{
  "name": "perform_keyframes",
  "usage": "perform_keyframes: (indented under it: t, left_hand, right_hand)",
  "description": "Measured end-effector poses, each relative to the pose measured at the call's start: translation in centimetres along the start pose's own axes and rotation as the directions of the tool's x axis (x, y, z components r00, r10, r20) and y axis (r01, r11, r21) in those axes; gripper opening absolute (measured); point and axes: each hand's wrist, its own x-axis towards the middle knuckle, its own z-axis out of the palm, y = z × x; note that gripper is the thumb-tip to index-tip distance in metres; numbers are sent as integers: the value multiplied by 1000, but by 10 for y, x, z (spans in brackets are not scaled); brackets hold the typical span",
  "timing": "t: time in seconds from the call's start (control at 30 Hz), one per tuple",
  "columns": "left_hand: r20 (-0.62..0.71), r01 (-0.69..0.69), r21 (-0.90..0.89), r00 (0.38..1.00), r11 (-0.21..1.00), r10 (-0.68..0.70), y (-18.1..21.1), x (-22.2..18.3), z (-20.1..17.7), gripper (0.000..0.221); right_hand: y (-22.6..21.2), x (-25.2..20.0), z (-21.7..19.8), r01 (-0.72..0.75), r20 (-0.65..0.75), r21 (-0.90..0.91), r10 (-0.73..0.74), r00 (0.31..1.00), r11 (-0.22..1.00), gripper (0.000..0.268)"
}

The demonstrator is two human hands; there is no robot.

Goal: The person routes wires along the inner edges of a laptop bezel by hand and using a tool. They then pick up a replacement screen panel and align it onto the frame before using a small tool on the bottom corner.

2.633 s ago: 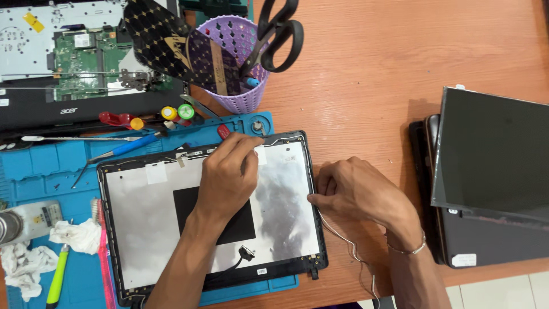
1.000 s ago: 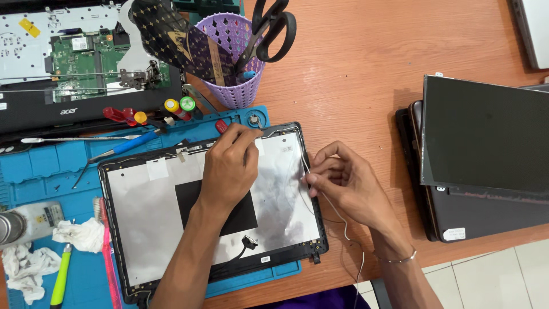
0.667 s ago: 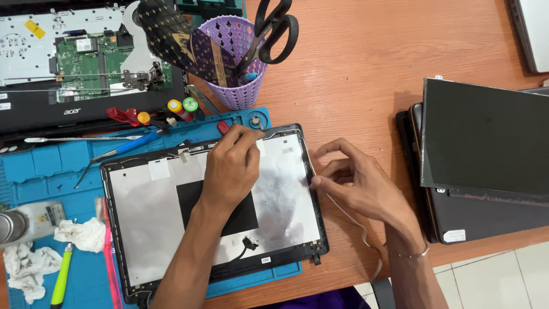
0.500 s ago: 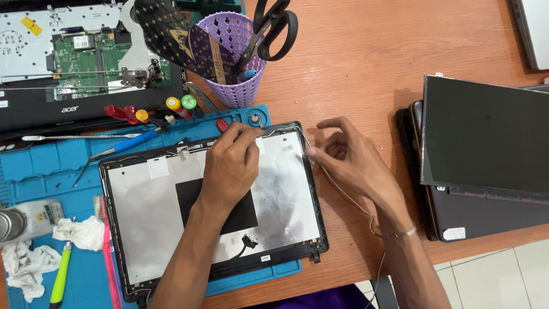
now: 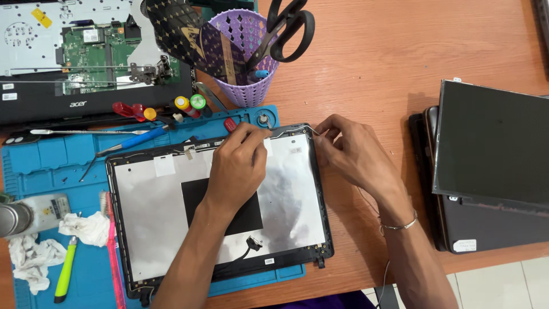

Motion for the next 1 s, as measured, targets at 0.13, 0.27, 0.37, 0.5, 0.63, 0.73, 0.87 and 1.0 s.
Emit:
perform_keyframes:
  t: [0.13, 0.27, 0.37, 0.5, 0.63, 0.73, 0.87, 1.0]
  left_hand:
    - [2, 2, 1, 1000, 1000, -2, 0, 0, 0, 18]
    - [12, 9, -12, 1000, 1000, -9, 1, 1, 0, 19]
    - [18, 6, -7, 1000, 1000, -6, 1, 1, -2, 19]
    - [52, -1, 9, 999, 1000, 0, 1, 1, -3, 22]
    - [58, -72, 63, 996, 995, 68, 0, 1, -3, 26]
    - [83, -85, 65, 993, 994, 79, -1, 1, -5, 27]
    - [106, -100, 74, 990, 992, 92, 0, 0, -4, 32]
    - [139, -115, 104, 985, 988, 100, 0, 1, -4, 36]
  right_hand:
    - [-6, 11, 3, -18, -2, -89, 18, 1000, 996, 27]
    - [-5, 27, 6, 16, 16, -96, -14, 1000, 995, 28]
    - [-3, 39, 8, 107, 27, -83, -106, 994, 991, 27]
    - [-2, 46, 9, 87, 43, -79, -83, 996, 993, 26]
    - [-3, 48, 7, 132, 76, -103, -125, 989, 986, 22]
    - [-1, 51, 5, 234, 68, -83, -229, 971, 969, 18]
    - [3, 54, 6, 317, 48, -99, -313, 948, 943, 16]
    - [4, 56, 7, 223, 48, -54, -221, 974, 973, 17]
